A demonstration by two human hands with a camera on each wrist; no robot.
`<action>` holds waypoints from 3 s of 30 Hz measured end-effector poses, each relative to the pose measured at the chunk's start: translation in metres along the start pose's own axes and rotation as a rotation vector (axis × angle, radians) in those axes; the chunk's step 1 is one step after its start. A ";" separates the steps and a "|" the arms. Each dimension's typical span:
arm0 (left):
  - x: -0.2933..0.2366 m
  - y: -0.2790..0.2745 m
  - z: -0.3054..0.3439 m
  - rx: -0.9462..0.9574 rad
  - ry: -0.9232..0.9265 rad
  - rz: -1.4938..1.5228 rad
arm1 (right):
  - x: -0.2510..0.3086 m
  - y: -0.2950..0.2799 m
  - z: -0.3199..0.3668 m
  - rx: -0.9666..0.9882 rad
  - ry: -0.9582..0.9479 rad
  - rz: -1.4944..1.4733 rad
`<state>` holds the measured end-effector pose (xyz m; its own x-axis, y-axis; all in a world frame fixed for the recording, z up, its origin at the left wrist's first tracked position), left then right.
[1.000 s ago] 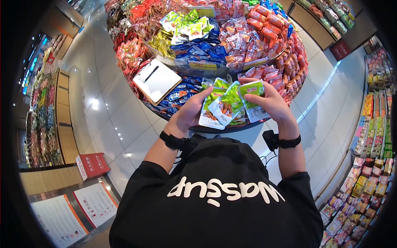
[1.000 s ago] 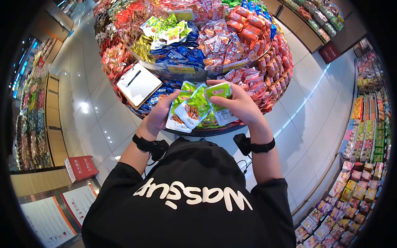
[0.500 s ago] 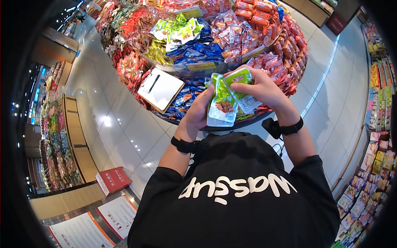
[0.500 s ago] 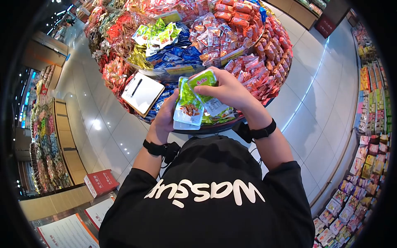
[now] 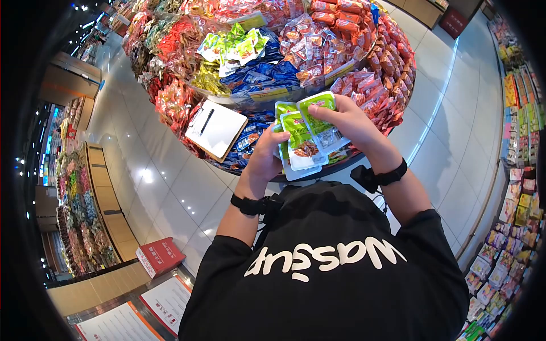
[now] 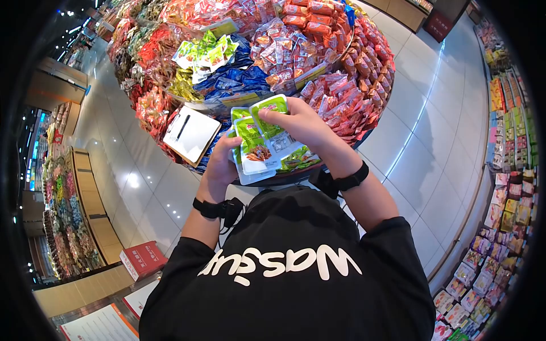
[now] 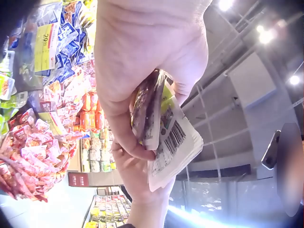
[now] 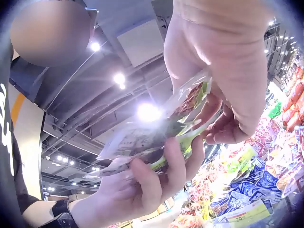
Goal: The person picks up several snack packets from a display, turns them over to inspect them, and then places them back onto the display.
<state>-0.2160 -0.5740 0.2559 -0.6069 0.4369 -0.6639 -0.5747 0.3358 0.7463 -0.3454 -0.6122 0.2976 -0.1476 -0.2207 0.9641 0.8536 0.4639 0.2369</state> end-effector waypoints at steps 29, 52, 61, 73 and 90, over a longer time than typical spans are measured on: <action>0.011 -0.027 0.002 -0.264 0.153 -0.212 | -0.049 -0.012 -0.007 -0.287 -0.165 0.317; 0.000 -0.018 0.021 -0.076 0.155 -0.021 | -0.048 0.008 0.008 -0.072 -0.037 -0.049; 0.005 -0.048 0.017 -0.298 0.185 -0.121 | -0.092 0.030 -0.012 -0.038 0.070 -0.357; -0.044 -0.120 0.037 -0.556 0.262 -1.088 | -0.133 0.063 -0.070 -0.048 0.253 -0.460; -0.173 -0.264 0.043 -0.405 0.201 -1.023 | -0.106 0.099 -0.252 -0.303 0.111 -0.212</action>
<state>0.0643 -0.7018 0.1759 0.1976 -0.0448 -0.9793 -0.9682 0.1472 -0.2021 -0.1188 -0.7592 0.1886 -0.2957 -0.3842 0.8746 0.9213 0.1274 0.3675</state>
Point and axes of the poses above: each hand's wrist, its own z-axis away from the middle knuckle, its own y-axis out of the palm, x = y × z, the point moved 9 cm from there along -z, towards the middle knuckle, and after that the axes turned 4 degrees about x, right-handed, at the moved point
